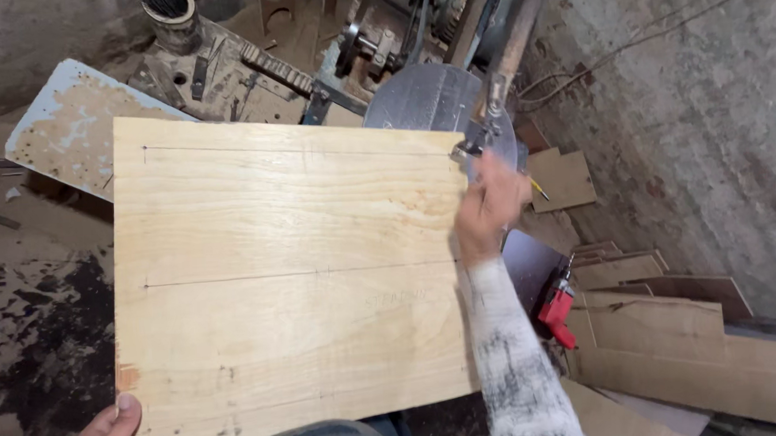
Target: The person uses a bandsaw to cut a rectangular plywood board along pre-drawn lines. They guide the board through the saw, make several straight cuts, and reposition the board between cuts.
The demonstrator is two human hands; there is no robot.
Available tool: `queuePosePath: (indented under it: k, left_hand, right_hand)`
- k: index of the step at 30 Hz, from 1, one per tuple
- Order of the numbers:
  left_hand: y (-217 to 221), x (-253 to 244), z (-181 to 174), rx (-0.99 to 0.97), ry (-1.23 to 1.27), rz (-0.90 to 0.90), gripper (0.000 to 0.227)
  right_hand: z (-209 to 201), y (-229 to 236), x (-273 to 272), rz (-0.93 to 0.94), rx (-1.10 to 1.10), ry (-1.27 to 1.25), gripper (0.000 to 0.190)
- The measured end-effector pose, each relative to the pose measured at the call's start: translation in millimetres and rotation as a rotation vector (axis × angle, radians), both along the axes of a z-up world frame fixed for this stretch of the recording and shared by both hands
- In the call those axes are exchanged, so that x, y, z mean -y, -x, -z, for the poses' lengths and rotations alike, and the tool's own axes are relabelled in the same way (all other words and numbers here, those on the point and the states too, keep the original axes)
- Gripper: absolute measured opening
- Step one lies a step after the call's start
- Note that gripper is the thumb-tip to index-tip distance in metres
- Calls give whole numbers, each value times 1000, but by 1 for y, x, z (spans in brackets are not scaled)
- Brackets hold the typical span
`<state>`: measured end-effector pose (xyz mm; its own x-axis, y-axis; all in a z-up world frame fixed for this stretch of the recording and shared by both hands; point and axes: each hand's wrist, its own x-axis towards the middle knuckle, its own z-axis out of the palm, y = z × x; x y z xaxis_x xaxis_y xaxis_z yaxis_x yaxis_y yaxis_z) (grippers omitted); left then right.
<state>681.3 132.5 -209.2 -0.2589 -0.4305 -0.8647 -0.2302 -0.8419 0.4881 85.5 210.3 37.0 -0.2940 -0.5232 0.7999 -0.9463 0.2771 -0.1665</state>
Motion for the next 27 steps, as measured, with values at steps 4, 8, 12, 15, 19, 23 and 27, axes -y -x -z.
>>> queuePosePath:
  k: [4, 8, 12, 15, 19, 23, 27]
  left_hand:
    - [6, -5, -13, 150, 33, 23, 58]
    - [17, 0, -26, 113, 97, 20, 53]
    - [24, 6, -35, 167, 87, 60, 53]
    - [30, 8, -39, 200, 78, 77, 56]
    - [39, 13, -47, 224, 30, 70, 58]
    - [46, 14, -52, 200, 31, 103, 58]
    - [48, 12, -46, 189, 55, 128, 59]
  right_hand:
    - [-1, -3, -43, 54, 72, -144, 6]
    - [-26, 38, -16, 144, 362, -16, 21]
    - [-42, 57, 58, 342, 446, -118, 66]
    - [-31, 64, 85, 556, 397, -290, 87]
    - [-9, 79, 82, 465, 511, -146, 79]
    - [-12, 79, 72, 83, 1044, 133, 74]
    - [-37, 60, 35, -105, 1413, 154, 63]
